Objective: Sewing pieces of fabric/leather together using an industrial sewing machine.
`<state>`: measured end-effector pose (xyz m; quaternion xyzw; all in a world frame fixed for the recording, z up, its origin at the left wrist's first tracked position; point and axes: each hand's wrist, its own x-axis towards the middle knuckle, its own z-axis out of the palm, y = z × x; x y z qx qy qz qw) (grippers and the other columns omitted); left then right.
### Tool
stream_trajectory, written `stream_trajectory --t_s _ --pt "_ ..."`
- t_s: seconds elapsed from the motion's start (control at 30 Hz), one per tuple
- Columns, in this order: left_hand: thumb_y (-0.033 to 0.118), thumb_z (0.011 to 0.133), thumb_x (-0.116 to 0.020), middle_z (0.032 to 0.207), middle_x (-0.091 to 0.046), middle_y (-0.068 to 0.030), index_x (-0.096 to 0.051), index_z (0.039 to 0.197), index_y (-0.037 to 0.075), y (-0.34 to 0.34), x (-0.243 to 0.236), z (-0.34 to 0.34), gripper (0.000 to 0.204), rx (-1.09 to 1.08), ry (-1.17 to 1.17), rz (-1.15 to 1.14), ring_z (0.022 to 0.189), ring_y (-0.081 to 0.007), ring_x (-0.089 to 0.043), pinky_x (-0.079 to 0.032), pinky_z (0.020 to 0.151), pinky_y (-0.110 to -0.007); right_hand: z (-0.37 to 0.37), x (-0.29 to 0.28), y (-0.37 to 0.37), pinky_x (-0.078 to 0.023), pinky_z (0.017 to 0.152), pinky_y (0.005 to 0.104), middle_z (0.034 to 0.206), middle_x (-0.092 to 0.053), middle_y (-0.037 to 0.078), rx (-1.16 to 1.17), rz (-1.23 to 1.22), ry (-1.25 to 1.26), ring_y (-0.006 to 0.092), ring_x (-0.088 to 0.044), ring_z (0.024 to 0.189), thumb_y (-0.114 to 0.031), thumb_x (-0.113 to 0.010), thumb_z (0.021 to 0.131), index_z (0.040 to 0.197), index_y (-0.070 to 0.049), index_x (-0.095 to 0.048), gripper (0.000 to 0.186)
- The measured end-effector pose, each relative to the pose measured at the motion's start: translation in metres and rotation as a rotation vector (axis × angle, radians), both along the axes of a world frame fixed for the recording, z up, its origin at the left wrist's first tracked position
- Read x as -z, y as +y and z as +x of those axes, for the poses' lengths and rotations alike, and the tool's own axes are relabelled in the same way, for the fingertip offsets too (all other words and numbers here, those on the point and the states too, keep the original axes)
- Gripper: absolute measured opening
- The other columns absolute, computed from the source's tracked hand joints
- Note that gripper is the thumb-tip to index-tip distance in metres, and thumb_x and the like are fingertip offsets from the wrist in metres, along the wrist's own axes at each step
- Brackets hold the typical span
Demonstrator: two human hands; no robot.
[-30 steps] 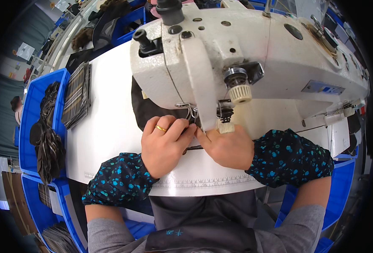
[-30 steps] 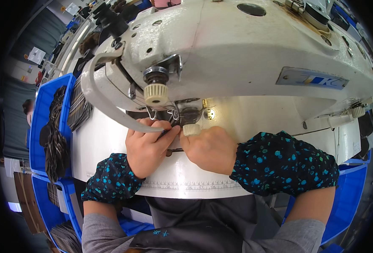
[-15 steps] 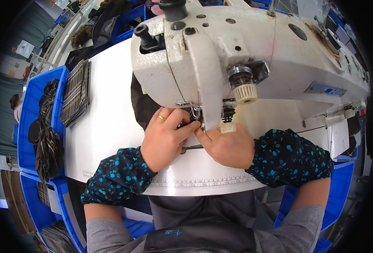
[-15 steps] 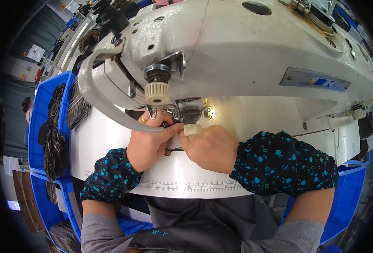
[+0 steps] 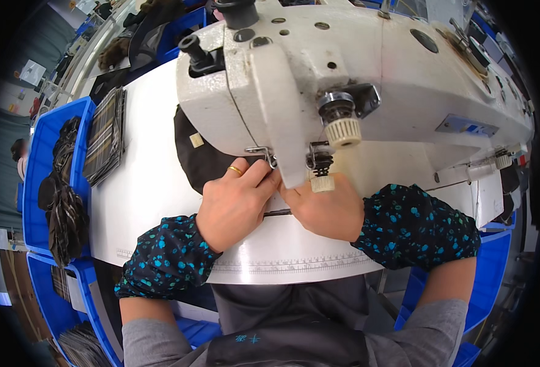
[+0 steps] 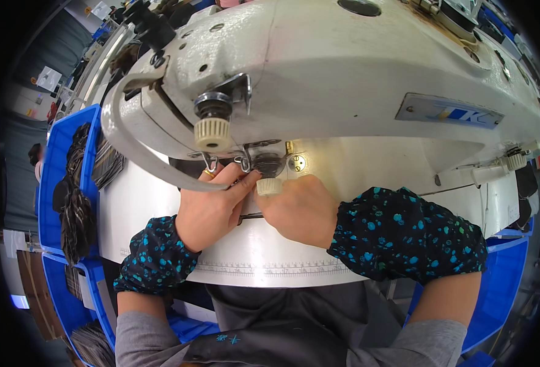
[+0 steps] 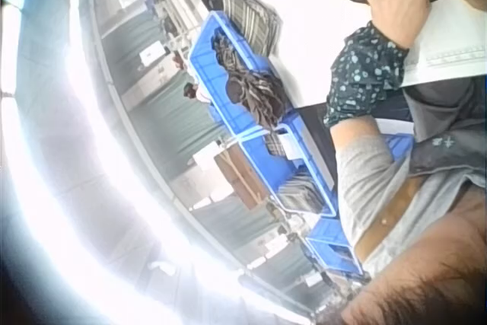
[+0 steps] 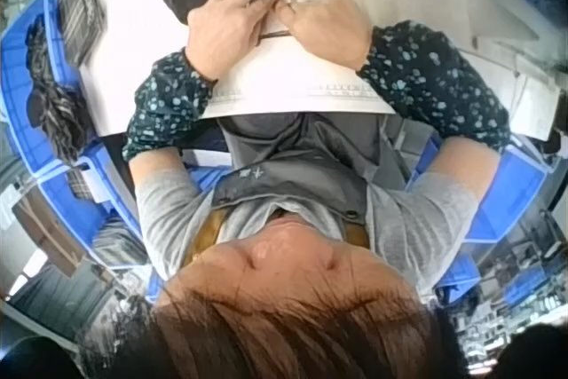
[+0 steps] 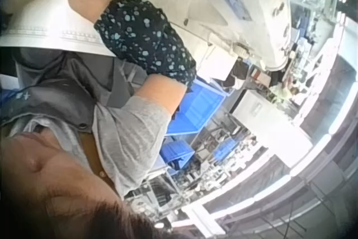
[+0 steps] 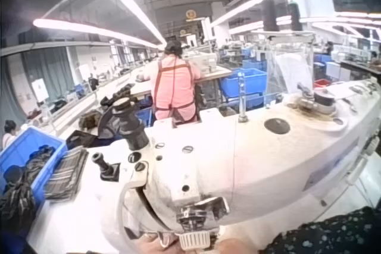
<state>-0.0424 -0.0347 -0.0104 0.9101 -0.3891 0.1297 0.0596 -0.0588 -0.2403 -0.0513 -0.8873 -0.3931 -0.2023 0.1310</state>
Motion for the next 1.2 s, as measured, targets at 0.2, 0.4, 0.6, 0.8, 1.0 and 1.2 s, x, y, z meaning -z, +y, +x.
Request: stream_trajectory --t_s 0.2,0.4,0.6,0.8,1.0,1.2 --pt "0.005 0.074 -0.071 0.099 -0.06 -0.0087 -0.071 0.112 0.004 -0.011 -0.001 -0.001 0.038 -0.044 0.074 -0.008 0.091 -0.0303 -0.063 -0.053 0.071 -0.039 0.003 0.006 -0.002 -0.048 0.047 0.0389 0.059 -0.058 0.006 0.021 -0.003 0.026 0.0251 -0.064 0.055 -0.013 -0.066 0.073 0.08 -0.01 -0.067 0.008" --pt "0.008 0.073 -0.072 0.101 -0.059 -0.0127 -0.069 0.116 0.003 -0.013 -0.009 -0.005 0.044 -0.055 0.203 -0.053 0.093 -0.0324 -0.063 -0.053 0.071 -0.041 0.003 -0.003 -0.004 -0.051 0.051 0.0379 0.068 -0.062 0.007 0.04 -0.042 0.045 0.0243 -0.067 0.063 -0.015 -0.066 0.072 0.079 -0.012 -0.072 0.01" --pt "0.004 0.077 -0.07 0.099 -0.061 -0.0101 -0.07 0.12 0.008 -0.008 -0.016 -0.014 0.043 -0.116 0.095 -0.017 0.089 -0.0295 -0.064 -0.053 0.07 -0.039 0.004 0.004 -0.006 -0.052 0.052 0.0382 0.071 -0.063 0.008 0.032 0.018 0.06 0.0246 -0.067 0.064 -0.015 -0.065 0.072 0.081 -0.01 -0.074 0.013" --pt "0.0 0.082 -0.066 0.096 -0.062 -0.0081 -0.071 0.118 0.007 0.003 -0.01 0.004 0.036 -0.026 0.253 -0.109 0.081 -0.028 -0.066 -0.054 0.069 -0.037 0.007 0.013 -0.005 -0.049 0.05 0.0394 0.06 -0.058 0.007 -0.027 0.009 -0.01 0.0252 -0.063 0.054 -0.014 -0.064 0.077 0.107 -0.007 -0.071 0.032" --pt "0.015 0.08 -0.068 0.095 -0.059 -0.0084 -0.067 0.12 0.006 -0.002 -0.013 -0.001 0.042 0.019 0.256 -0.056 0.074 -0.0272 -0.067 -0.054 0.059 -0.039 0.002 -0.006 -0.005 -0.048 0.047 0.039 0.06 -0.06 0.007 -0.082 0.019 0.093 0.0257 -0.063 0.052 -0.012 -0.063 0.078 0.099 -0.004 -0.068 0.023" --pt "0.015 0.077 -0.068 0.095 -0.058 -0.01 -0.063 0.127 0.001 -0.006 -0.011 -0.003 0.052 0.019 0.268 -0.025 0.073 -0.0277 -0.067 -0.054 0.059 -0.04 0.001 -0.012 -0.005 -0.052 0.049 0.039 0.063 -0.062 0.008 -0.072 0.012 0.147 0.026 -0.067 0.057 -0.011 -0.064 0.077 0.09 -0.005 -0.066 0.015"
